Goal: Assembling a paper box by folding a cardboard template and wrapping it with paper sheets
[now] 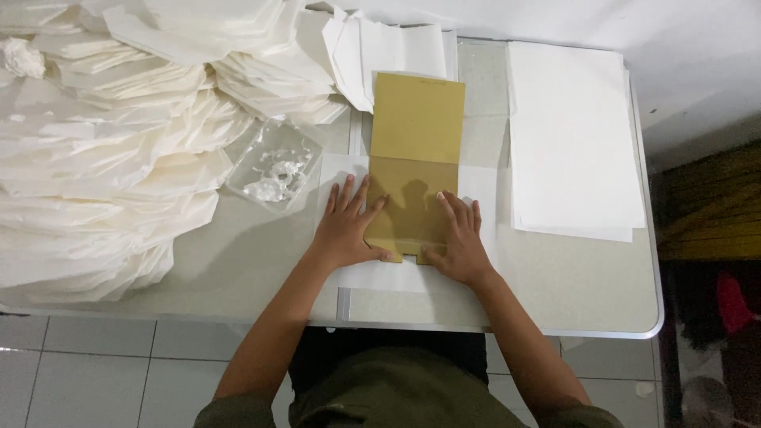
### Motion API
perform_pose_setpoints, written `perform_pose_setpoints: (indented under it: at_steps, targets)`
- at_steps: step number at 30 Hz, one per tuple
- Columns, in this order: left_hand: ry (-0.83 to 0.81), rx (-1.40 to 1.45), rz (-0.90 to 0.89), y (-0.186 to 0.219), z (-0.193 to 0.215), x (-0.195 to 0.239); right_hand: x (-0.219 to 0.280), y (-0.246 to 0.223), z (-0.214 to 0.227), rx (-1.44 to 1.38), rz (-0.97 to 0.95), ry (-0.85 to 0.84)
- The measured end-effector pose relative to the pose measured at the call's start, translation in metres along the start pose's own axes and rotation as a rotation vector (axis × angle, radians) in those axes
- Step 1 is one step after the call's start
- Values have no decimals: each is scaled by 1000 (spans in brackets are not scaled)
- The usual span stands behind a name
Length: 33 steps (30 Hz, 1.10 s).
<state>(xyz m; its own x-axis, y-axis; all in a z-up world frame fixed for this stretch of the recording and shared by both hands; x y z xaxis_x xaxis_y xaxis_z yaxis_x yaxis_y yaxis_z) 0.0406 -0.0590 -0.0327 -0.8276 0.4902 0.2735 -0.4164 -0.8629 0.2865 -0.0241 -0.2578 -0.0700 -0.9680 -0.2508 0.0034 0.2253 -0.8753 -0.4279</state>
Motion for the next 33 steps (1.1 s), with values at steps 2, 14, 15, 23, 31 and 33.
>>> perform_pose_setpoints:
  at_steps: [2,14,15,23,31,33]
  targets:
    - [32,-2,-5,0,0,1,2,0,-1,42,14,15]
    - [262,170,541,-28,2,19,3,-5,1,69,28,47]
    - [262,169,540,-29,2,16,3,-5,1,69,27,47]
    - [268,790,562,-31,36,37,5,-5,4,21,36,76]
    - [209,970,638,-76,14,45,5,-4,6,-14,14,68]
    - [204,951,647,-79,13,45,5,-6,9,-19,15,69]
Point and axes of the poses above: each hand's wrist, its own x-axis away from the middle knuckle, its own z-axis out of the back of the hand, y = z × x, the point moved 8 cm from there along -x, towards the middle knuckle, and after that the axes turned 11 degrees about z, right-handed, at the moved point
